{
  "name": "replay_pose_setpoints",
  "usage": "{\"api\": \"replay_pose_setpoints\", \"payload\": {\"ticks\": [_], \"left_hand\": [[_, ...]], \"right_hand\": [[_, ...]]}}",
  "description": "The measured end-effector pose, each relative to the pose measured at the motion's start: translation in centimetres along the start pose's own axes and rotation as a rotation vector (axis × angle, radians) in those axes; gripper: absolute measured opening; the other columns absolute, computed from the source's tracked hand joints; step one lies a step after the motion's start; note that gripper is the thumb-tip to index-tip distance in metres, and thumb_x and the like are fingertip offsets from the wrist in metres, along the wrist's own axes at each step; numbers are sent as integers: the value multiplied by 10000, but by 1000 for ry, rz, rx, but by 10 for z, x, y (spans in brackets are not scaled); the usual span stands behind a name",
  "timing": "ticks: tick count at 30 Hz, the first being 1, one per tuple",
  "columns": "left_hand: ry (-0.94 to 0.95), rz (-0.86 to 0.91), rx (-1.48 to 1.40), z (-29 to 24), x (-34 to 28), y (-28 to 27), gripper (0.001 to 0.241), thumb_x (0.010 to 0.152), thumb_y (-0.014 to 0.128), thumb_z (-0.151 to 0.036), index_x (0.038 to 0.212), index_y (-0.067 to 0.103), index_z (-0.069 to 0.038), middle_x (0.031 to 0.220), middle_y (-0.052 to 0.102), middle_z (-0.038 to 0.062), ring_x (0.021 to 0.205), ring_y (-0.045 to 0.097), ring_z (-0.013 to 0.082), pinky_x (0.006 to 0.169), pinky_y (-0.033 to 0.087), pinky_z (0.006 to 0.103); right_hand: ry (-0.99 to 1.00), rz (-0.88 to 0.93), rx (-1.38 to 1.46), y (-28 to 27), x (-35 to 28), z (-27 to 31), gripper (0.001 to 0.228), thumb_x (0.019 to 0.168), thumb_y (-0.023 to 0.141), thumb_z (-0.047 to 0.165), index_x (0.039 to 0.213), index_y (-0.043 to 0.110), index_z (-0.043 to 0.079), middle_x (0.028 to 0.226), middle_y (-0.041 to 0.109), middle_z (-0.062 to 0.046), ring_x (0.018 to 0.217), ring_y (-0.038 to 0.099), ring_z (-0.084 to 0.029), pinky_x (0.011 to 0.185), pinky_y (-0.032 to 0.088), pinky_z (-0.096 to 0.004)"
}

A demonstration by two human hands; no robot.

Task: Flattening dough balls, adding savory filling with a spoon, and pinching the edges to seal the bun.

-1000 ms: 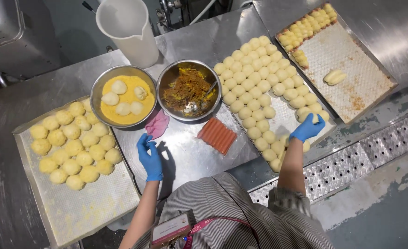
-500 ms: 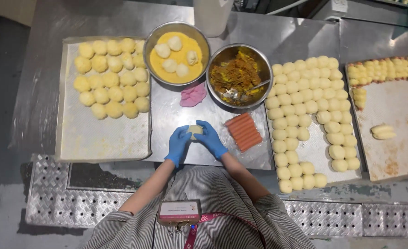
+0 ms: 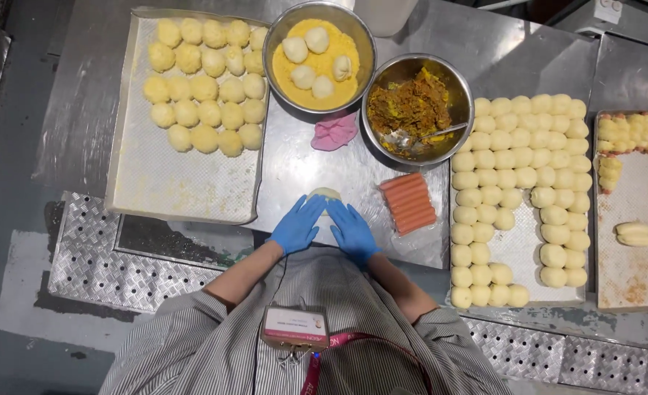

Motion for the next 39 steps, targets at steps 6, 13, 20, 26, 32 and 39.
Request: {"api": "replay_pose_setpoints", "payload": {"ticks": [6,13,20,26,32,39], "left_hand": [[-66,150,151,31,23,23,657,950,564,-273,1512,383,15,1586,400,204,1515,346,329,1287,174,509],[-43,36,143,26,48,3,719,845,572,-196,1471,396,113,1531,431,309,1464,389,404,1263,210,499],[-44,33,134,35,55,7,780,760,573,-147,1472,390,113,1548,410,300,1474,361,390,1240,205,487],[-176,153,178,50,61,24,714,835,548,-178,1487,423,85,1577,436,264,1495,382,374,1295,218,468],[-136,166,237,41,85,1,672,875,557,-165,1480,402,85,1583,393,286,1516,342,396,1306,182,493],[-85,110,67,38,49,4,871,685,515,-2,1515,288,126,1595,285,305,1518,231,408,1248,146,485]], "right_hand": [[244,186,-91,9,16,-25,539,982,591,261,1480,498,77,1541,482,-142,1440,461,-270,1211,294,-469],[104,1,-48,-11,44,-4,641,890,593,165,1476,474,-67,1483,502,-278,1376,477,-376,1153,333,-479],[76,-111,-130,0,53,-31,630,784,478,12,1409,549,-13,1371,627,-278,1258,623,-401,1118,442,-453],[553,261,-109,-8,80,-44,391,1005,510,152,1367,629,67,1368,675,-163,1288,625,-341,1143,471,-409],[222,115,-131,12,71,-44,765,688,565,-27,1449,490,-28,1484,503,-234,1393,449,-364,1161,319,-488],[148,80,-173,21,58,-31,896,687,569,-69,1554,343,-56,1616,365,-254,1515,306,-391,1205,234,-483]]}}
Point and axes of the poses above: each hand's wrist, its own x-axis towards the middle knuckle, its own y-axis out of the palm, z = x × y, the point moved 7 cm from there along x, towards the middle knuckle
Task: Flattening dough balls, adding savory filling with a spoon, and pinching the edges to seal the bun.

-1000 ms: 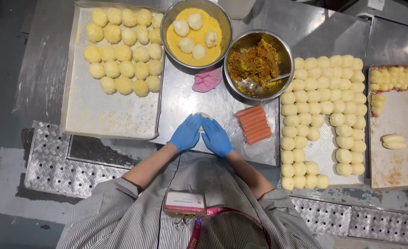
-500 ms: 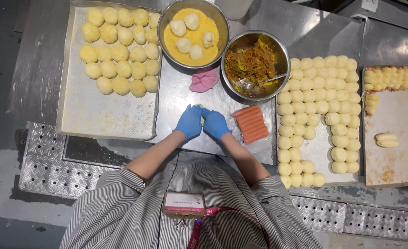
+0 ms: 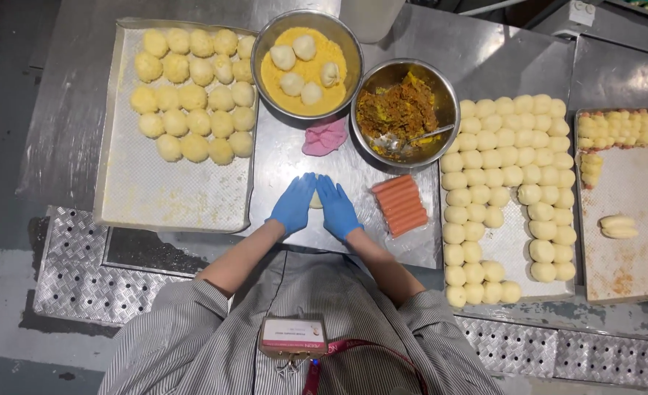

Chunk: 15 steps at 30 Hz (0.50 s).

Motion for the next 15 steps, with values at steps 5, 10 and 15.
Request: {"api": "replay_pose_setpoints", "payload": {"ticks": [5,10,15], "left_hand": [[-2,-201,-20,-2,-26,14,794,744,515,6,1503,320,132,1597,295,328,1530,245,450,1282,157,498],[-59,-112,-7,-9,-40,40,745,778,566,-51,1468,361,141,1564,315,345,1507,265,463,1275,156,495],[-129,26,-73,-26,-37,1,823,710,636,-126,1434,360,153,1527,306,365,1471,235,469,1228,136,484]], "right_hand": [[20,-8,46,14,-19,7,929,685,592,-51,1558,276,-84,1613,286,-295,1528,228,-422,1272,153,-500],[100,70,8,16,-33,24,913,686,592,-7,1550,305,-68,1632,317,-250,1555,249,-397,1278,139,-500],[106,79,60,24,-42,30,970,625,605,60,1540,319,-91,1633,324,-264,1546,227,-423,1248,125,-510]]}}
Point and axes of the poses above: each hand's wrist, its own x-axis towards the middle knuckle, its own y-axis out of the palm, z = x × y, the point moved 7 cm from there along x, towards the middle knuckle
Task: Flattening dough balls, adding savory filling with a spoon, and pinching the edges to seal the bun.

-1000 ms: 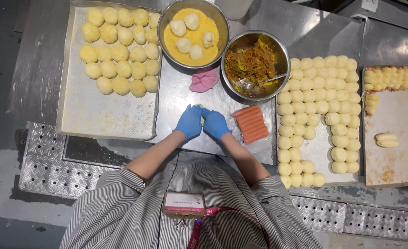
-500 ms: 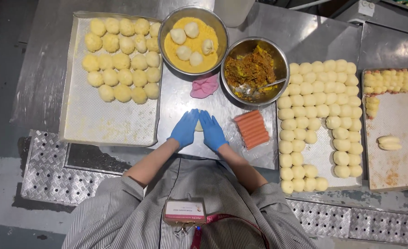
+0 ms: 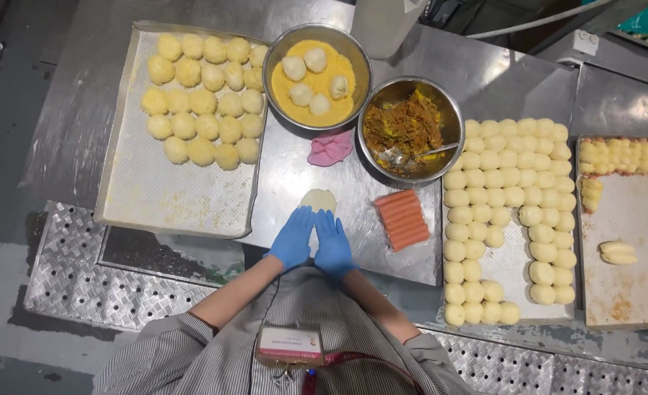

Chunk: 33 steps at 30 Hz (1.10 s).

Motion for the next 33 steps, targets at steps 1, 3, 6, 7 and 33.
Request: {"api": "replay_pose_setpoints", "payload": {"ticks": [1,3,6,7,33], "left_hand": [[7,19,81,6,4,2,767,772,622,-152,1442,383,135,1538,331,347,1491,256,448,1262,139,487],[-9,62,124,-6,-26,24,713,834,609,-178,1450,406,117,1549,357,328,1511,278,426,1296,142,491],[90,-29,229,0,-28,12,683,869,592,-222,1436,441,129,1536,403,306,1488,319,405,1258,164,511],[108,-59,220,8,-23,8,678,859,586,-221,1425,444,124,1530,407,290,1469,322,396,1221,162,530],[78,-169,198,22,25,2,737,907,541,-210,1515,318,141,1610,320,302,1528,255,396,1280,128,487]], "right_hand": [[27,1,-17,3,6,-1,897,706,639,141,1517,336,-89,1608,332,-278,1524,243,-428,1243,124,-528],[67,49,-27,6,-23,5,837,786,673,222,1495,353,-87,1582,340,-291,1503,260,-434,1239,123,-547],[-25,-51,49,-21,-8,6,991,743,747,394,1466,323,-134,1543,344,-302,1480,269,-455,1235,167,-546],[-17,-13,69,-21,-7,0,1026,720,769,412,1487,334,-113,1569,341,-294,1483,273,-452,1185,185,-544],[-19,-40,136,-19,31,-28,633,981,532,186,1543,384,-63,1607,360,-291,1523,320,-436,1260,237,-507]]}}
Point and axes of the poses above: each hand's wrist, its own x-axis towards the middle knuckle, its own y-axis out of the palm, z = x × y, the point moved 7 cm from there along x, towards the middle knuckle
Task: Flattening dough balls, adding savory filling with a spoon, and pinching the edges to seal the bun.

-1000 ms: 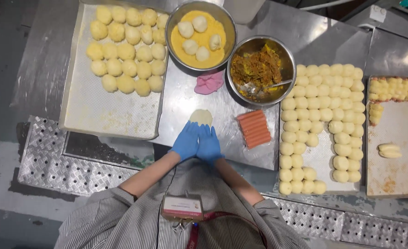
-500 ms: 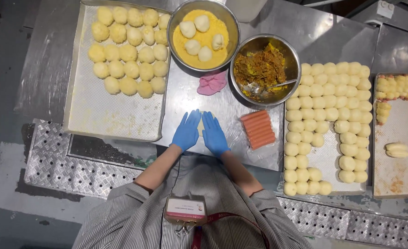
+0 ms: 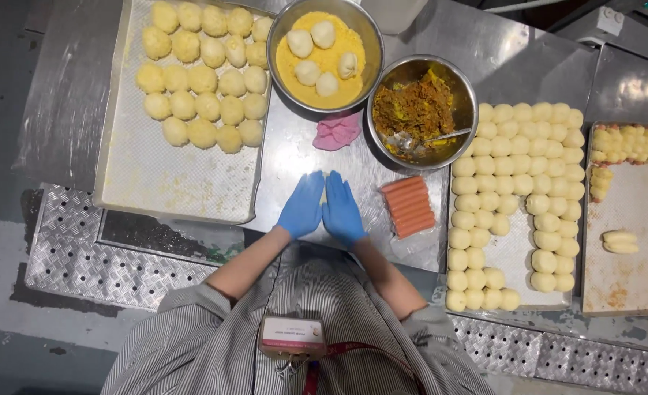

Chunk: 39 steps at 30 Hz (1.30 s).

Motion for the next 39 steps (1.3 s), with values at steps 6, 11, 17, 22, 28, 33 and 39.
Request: {"api": "replay_pose_setpoints", "payload": {"ticks": [6,11,17,22,28,33,39], "left_hand": [[-101,-46,-122,-10,-34,21,795,841,588,-221,1490,326,157,1578,305,343,1499,221,454,1241,123,509],[-73,41,-121,-31,-60,9,739,842,577,-192,1502,385,78,1588,363,268,1530,286,391,1272,153,517],[-114,106,-28,-45,-51,-39,709,767,625,-229,1428,490,-9,1523,458,220,1427,409,403,1148,191,622],[-212,176,-50,-1,-8,-11,414,921,548,-238,1298,639,-93,1327,645,113,1194,597,301,1045,391,478],[-122,17,100,6,53,-30,323,871,598,-184,1156,674,-52,1105,661,146,990,589,313,846,441,454],[-189,99,128,26,68,4,295,808,680,-263,1023,701,-62,964,647,137,988,577,321,856,428,473],[47,210,182,-3,57,-45,191,820,737,-321,908,747,-152,1046,670,106,1059,595,304,894,445,455]], "right_hand": [[-85,-132,-177,-3,-40,27,774,912,586,266,1505,313,-149,1564,347,-356,1478,309,-457,1206,217,-560],[-51,-27,-123,26,-63,24,713,939,567,280,1542,342,-28,1603,332,-293,1521,260,-463,1225,180,-585],[-52,50,-122,2,-52,37,752,902,640,354,1519,376,14,1585,338,-276,1490,288,-458,1184,225,-602],[46,131,-166,18,-45,15,590,966,600,351,1458,493,46,1542,447,-229,1464,405,-405,1172,361,-553],[139,202,-55,-29,-22,32,540,930,599,369,1330,643,10,1352,628,-257,1279,575,-448,1058,449,-516],[382,-43,118,-55,1,-17,474,986,603,335,1382,638,76,1352,671,-157,1239,648,-347,1058,497,-401],[-250,-423,-108,-72,8,12,674,636,815,241,1229,685,-52,1248,698,-258,1157,618,-504,952,492,-472]]}}
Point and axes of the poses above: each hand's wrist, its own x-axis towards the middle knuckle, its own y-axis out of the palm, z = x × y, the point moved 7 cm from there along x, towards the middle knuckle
